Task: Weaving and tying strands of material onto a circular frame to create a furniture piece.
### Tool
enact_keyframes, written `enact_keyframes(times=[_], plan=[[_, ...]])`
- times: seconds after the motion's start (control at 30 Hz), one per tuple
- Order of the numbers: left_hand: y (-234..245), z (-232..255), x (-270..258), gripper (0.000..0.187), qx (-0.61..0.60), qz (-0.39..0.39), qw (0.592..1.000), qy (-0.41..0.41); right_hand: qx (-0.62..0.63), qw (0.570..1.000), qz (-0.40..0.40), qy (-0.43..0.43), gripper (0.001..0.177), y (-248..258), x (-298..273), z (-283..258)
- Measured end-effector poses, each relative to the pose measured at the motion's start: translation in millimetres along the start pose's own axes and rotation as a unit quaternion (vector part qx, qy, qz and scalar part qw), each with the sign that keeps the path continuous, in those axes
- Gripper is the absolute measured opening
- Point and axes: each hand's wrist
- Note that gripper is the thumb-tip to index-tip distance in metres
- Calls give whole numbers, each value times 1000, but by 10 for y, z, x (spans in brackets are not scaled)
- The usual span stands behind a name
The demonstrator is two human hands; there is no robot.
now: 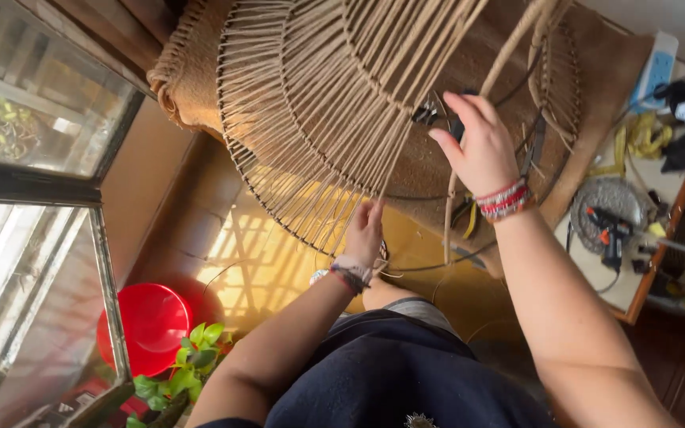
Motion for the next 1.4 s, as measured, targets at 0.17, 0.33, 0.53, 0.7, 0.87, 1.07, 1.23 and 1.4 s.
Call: enact_keyframes(times=[0.17,0.33,0.53,0.7,0.87,1.07,1.23,1.4], plan=[[19,74,-29,69,-160,-23,979,120,34,994,-103,-23,25,-19,429,235],[-66,206,-107,60,-176,-22,977,121,15,996,-82,-7,20,-224,386,389],[-105,279,-137,65,-207,-36,971,113,33,998,51,33,20,787,27,715],[-222,242,-59,71,-260,-13,959,111,-34,987,-23,154,14,887,204,1510],[-134,54,70,16,-215,5,975,56,-45,961,-137,236,19,731,495,1657],[-48,-312,320,24,-172,-28,980,-99,-155,948,-146,236,59,770,409,1457],[-167,-64,120,25,-28,26,994,-102,26,968,-56,242,17,690,-96,474],[-303,35,57,24,-6,111,989,-101,176,954,-104,218,19,-55,-431,126]])
Point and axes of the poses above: each hand's wrist, its own x-axis towards the middle knuckle, its own y-axis out of the back of the hand, z = x × y, and after that the axes turned 8 degrees about -x, right-handed
